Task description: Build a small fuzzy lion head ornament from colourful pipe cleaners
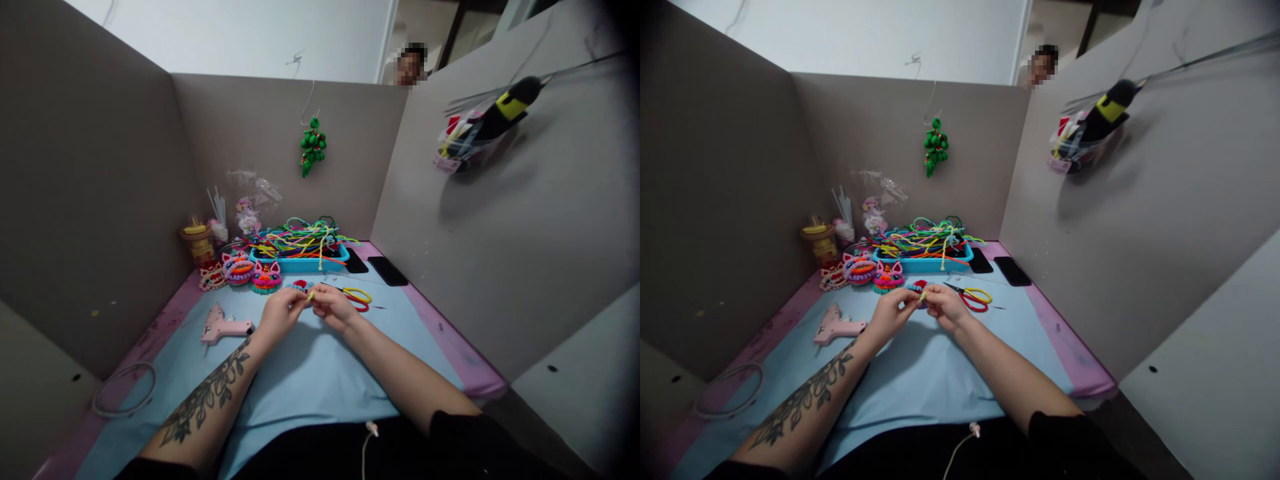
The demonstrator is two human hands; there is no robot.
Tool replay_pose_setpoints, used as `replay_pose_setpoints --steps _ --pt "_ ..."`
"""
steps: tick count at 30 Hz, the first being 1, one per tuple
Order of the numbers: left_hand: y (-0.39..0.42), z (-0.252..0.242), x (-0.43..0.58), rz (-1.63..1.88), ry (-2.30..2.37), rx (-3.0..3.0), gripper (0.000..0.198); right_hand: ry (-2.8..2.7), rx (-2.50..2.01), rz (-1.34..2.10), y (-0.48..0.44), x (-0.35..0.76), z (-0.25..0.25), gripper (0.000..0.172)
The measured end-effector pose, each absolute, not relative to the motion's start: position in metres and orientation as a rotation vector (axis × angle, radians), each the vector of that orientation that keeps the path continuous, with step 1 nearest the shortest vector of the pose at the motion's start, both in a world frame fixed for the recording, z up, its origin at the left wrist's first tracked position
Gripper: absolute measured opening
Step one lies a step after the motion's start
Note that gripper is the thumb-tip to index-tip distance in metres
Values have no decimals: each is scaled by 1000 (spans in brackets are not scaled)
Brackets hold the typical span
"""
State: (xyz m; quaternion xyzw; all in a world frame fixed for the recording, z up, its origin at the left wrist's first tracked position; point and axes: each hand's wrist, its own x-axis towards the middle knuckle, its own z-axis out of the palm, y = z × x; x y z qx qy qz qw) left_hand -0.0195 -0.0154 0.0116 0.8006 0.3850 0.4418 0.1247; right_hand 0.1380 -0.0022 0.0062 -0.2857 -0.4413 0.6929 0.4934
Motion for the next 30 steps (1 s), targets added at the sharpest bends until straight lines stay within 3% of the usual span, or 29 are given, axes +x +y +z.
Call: replay_pose_setpoints --steps 2,7,12,17,23,30 --pt "-15 12 -20 1285 1140 2306 11 -1202 -766 1475 -2 141 8 18" --pt "-18 15 -21 1245 1176 2396 11 -1699 -805 586 -6 156 16 15" --pt "-21 18 -20 1152 1181 2532 13 -2003 -793 269 -6 164 13 14" --pt "-20 17 -19 1228 1161 2425 13 -1928 -790 327 -7 161 14 11" --pt "-20 19 -15 1299 1107 2103 12 -1637 -766 655 -11 150 17 8" --pt "-22 10 -11 1384 1112 2161 11 -998 -645 1339 -13 122 4 19"
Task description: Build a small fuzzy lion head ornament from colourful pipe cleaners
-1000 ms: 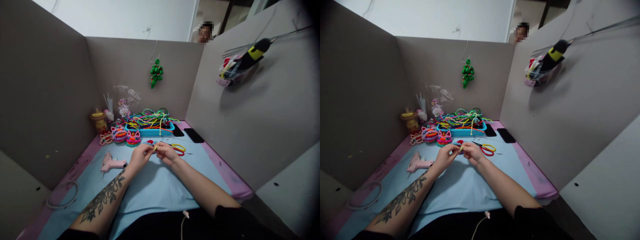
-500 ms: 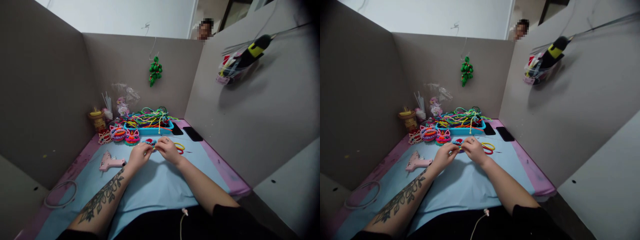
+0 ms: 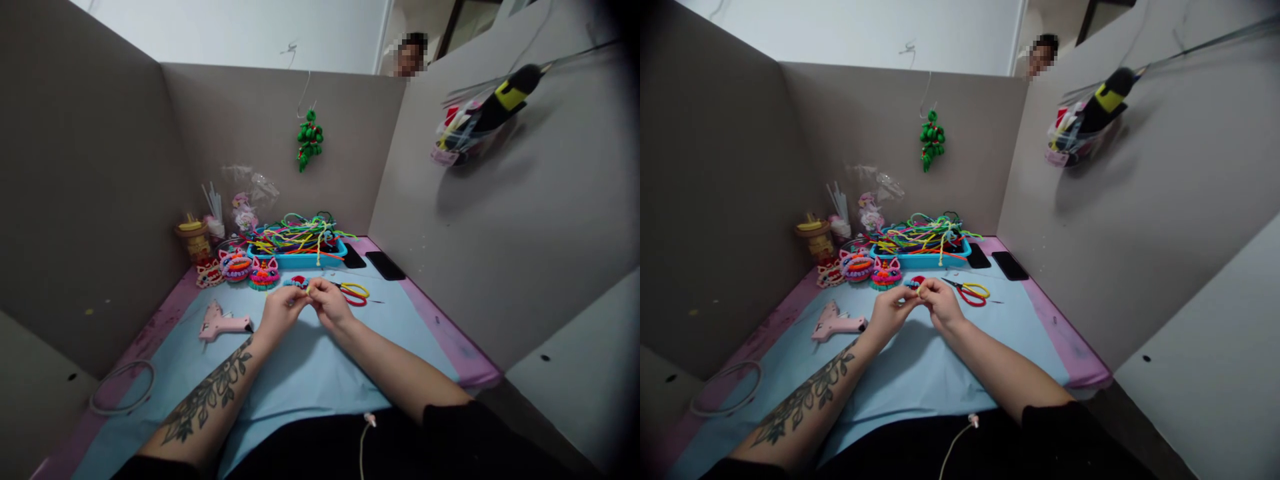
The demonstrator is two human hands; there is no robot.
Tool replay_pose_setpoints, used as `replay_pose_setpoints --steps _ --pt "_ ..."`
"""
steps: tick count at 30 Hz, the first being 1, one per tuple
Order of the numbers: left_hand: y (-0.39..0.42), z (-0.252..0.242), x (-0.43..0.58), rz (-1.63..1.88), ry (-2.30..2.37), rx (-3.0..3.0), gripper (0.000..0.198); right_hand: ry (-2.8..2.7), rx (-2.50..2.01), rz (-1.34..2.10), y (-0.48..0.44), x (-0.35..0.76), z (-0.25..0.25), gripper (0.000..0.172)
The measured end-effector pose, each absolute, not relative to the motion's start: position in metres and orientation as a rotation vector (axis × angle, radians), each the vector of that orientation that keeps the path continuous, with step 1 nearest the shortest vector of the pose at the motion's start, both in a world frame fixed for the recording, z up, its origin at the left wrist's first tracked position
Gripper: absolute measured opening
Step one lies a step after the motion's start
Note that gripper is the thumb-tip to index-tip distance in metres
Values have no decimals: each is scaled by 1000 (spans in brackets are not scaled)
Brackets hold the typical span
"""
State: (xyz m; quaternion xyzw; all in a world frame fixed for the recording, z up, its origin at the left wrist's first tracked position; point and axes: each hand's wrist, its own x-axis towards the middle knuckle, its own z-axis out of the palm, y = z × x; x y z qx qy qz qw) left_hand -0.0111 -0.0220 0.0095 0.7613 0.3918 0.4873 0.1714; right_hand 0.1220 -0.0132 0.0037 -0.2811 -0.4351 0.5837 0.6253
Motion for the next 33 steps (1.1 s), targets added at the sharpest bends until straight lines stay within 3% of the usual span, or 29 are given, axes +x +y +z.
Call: replay_pose_setpoints --steps 3,14,25,33 --pt "-22 8 -13 1403 1141 2257 9 -945 -716 1367 -12 121 0 19" --pt "-20 13 -17 1381 1083 2156 17 -1559 -800 699 -8 145 11 11" --pt "-21 17 -18 1620 1028 2270 14 -1384 -710 1043 -10 123 4 19" --pt "-27 24 -10 1506 1058 1984 17 -1524 -794 130 -17 118 14 11"
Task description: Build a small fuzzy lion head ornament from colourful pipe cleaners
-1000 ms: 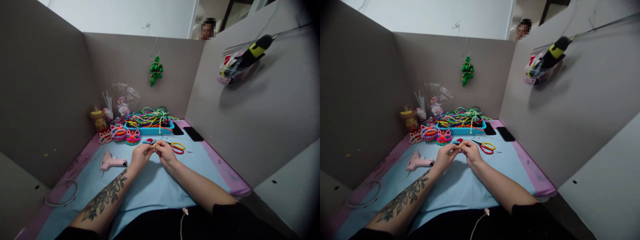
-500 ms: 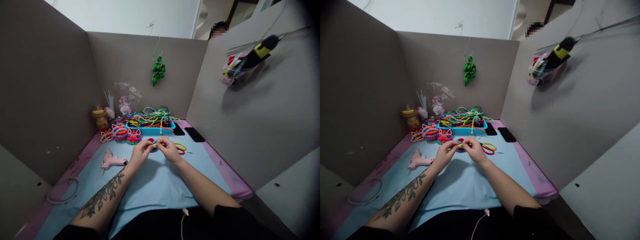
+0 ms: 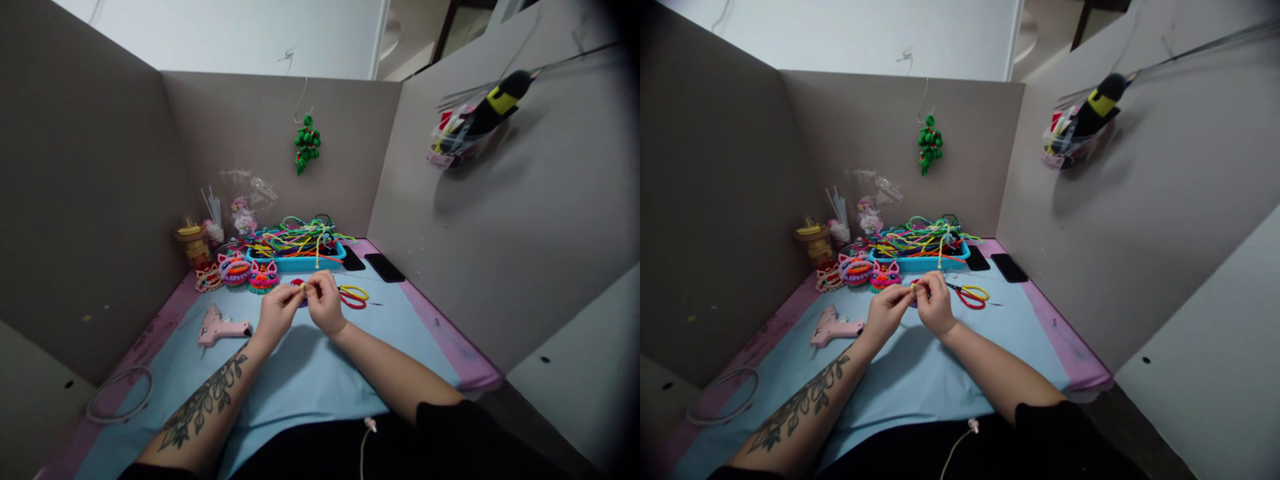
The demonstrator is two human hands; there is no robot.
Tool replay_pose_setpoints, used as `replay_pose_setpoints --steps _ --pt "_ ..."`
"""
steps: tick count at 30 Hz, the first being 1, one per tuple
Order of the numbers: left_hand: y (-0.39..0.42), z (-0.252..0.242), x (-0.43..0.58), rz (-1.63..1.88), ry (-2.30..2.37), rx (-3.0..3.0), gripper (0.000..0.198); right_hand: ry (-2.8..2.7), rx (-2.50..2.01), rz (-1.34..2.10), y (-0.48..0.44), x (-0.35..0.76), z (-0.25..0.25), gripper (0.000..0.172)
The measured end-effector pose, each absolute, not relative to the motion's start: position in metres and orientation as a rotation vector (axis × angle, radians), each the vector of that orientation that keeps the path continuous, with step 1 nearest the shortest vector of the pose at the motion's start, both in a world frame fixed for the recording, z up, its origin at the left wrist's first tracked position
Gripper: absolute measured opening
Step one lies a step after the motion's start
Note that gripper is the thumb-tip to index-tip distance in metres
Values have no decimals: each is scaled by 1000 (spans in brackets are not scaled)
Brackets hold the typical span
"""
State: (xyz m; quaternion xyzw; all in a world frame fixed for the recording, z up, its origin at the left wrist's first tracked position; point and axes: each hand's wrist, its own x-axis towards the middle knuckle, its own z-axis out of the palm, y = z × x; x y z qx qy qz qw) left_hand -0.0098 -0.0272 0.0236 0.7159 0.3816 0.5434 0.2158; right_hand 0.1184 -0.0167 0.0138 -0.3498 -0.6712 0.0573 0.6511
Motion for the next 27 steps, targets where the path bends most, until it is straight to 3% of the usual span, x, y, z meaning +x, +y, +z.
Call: replay_pose_setpoints --steps 7,21,27 --pt "-27 25 -8 1351 1033 1689 21 -1733 -636 -231 -9 132 7 12" --pt "-22 20 -11 1181 831 1442 29 -1955 -513 -381 1 149 6 24" --pt "-19 18 -16 1249 939 1562 32 -1996 -522 -230 -6 147 13 24"
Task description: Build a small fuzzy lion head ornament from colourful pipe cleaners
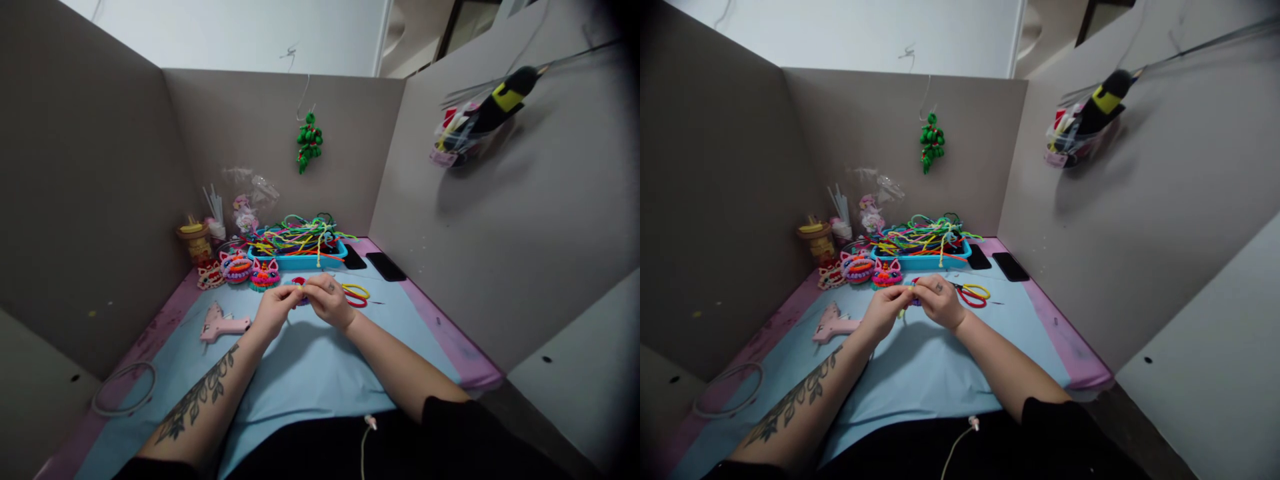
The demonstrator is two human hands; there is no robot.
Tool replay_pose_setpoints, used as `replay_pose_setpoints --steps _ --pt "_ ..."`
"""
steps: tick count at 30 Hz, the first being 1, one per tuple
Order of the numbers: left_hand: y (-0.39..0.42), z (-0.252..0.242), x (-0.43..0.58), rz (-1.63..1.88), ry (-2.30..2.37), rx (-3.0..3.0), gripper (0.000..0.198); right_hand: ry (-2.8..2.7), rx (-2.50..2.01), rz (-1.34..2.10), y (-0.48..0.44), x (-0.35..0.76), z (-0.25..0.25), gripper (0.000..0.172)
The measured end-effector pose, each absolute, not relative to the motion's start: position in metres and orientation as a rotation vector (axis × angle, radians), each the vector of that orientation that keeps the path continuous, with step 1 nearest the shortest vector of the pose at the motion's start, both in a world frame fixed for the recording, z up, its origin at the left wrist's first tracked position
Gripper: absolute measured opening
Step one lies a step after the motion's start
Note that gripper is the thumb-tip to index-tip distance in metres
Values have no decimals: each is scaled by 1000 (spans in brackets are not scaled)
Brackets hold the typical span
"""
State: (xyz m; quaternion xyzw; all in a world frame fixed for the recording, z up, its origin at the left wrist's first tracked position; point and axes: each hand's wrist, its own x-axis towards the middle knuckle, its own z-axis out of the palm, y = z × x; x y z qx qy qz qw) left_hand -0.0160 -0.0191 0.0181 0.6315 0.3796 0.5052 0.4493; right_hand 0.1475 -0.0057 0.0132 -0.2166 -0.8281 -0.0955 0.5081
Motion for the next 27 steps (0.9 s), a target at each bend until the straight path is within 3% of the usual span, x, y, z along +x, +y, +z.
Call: replay_pose_setpoints --steps 9,22,27 --pt "-26 28 -19 1236 1017 1732 33 -1783 -605 70 -20 147 18 16" --pt "-27 34 -23 1100 959 1983 30 -1905 -587 219 -17 152 21 18" --pt "-25 33 -24 980 946 2044 28 -1997 -531 233 -13 159 24 11"
